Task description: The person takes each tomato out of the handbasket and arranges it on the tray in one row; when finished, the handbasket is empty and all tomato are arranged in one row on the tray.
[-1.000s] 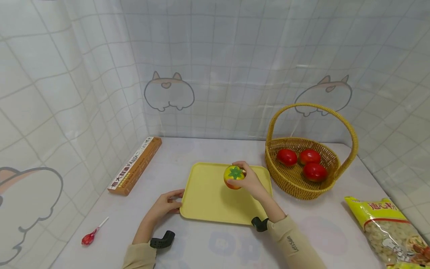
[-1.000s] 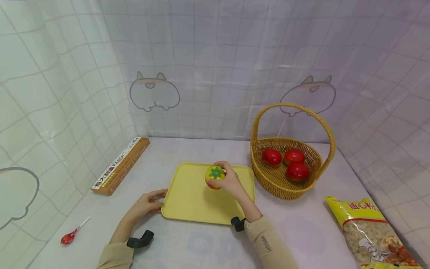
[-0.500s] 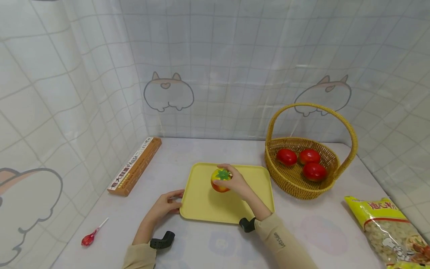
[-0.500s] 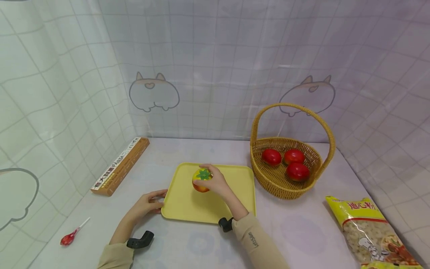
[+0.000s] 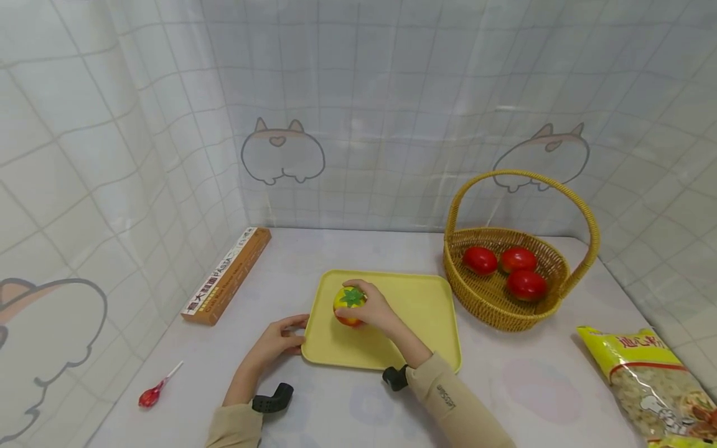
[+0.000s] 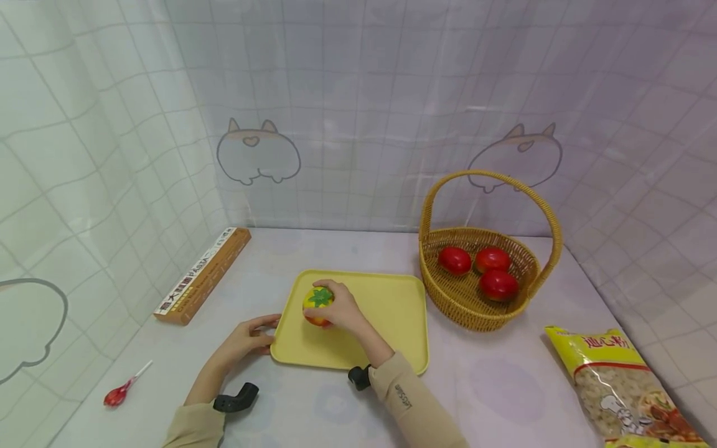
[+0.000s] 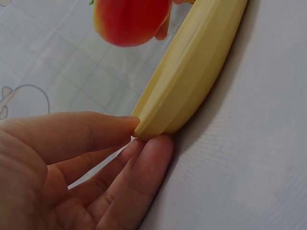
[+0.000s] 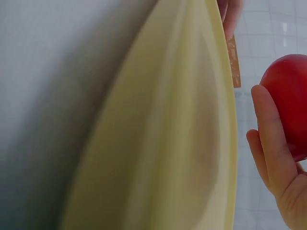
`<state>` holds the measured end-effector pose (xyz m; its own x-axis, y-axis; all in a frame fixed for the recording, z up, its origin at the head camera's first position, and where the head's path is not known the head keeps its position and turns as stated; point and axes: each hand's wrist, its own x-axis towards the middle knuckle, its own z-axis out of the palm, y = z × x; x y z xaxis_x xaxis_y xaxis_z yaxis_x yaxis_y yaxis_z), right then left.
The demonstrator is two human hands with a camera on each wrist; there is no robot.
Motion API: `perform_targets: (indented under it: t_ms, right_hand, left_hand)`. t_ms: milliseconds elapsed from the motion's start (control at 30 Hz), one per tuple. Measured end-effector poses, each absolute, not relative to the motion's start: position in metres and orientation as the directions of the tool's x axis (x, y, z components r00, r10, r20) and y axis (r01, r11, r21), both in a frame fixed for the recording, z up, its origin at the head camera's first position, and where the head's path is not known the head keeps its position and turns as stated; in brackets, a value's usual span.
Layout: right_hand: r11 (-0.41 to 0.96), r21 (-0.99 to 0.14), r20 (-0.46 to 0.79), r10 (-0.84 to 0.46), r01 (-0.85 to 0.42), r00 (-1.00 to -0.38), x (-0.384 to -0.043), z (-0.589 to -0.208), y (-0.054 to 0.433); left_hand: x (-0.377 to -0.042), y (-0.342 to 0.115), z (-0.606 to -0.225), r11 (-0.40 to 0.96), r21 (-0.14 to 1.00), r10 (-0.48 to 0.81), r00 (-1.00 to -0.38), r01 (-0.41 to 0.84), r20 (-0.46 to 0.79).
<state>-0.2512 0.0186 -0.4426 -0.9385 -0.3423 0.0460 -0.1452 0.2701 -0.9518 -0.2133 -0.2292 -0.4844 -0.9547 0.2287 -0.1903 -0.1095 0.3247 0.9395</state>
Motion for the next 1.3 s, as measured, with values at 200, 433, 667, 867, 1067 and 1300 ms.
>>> perform_targets:
  t_ms: [200, 433, 667, 867, 1067, 1300]
  right_hand:
    - [0.266, -0.958, 0.003, -0.375, -0.111, -0.927, -0.253, -0.442, 0.012]
    - [0.235, -0.971, -0.051, -0.371, -0.04, -0.927, -0.255, -0.445, 0.004]
    - [0.339, -0.935, -0.018, -0.344, -0.106, -0.939, -0.256, -0.452, -0.006]
    - [0.398, -0.909, -0.018, -0.338, -0.126, -0.941, -0.255, -0.457, -0.014]
    - [0.429, -0.895, -0.023, -0.315, -0.121, -0.949, -0.254, -0.457, -0.019]
    - [0.456, -0.883, -0.051, -0.318, -0.106, -0.947, -0.251, -0.458, -0.024]
  left_hand:
    - [-0.212, -0.228, -0.477, 0.323, 0.94, 0.226, -0.955, -0.112, -0.191]
    - [-0.199, -0.22, -0.453, 0.334, 0.936, 0.229, -0.954, -0.109, -0.192]
    - [-0.198, -0.22, -0.453, 0.321, 0.939, 0.241, -0.948, -0.123, -0.207]
    - [-0.198, -0.219, -0.454, 0.334, 0.934, 0.241, -0.947, -0.126, -0.214]
    - [-0.208, -0.225, -0.475, 0.326, 0.938, 0.241, -0.949, -0.119, -0.204]
    - [-0.211, -0.229, -0.483, 0.323, 0.941, 0.246, -0.951, -0.103, -0.189]
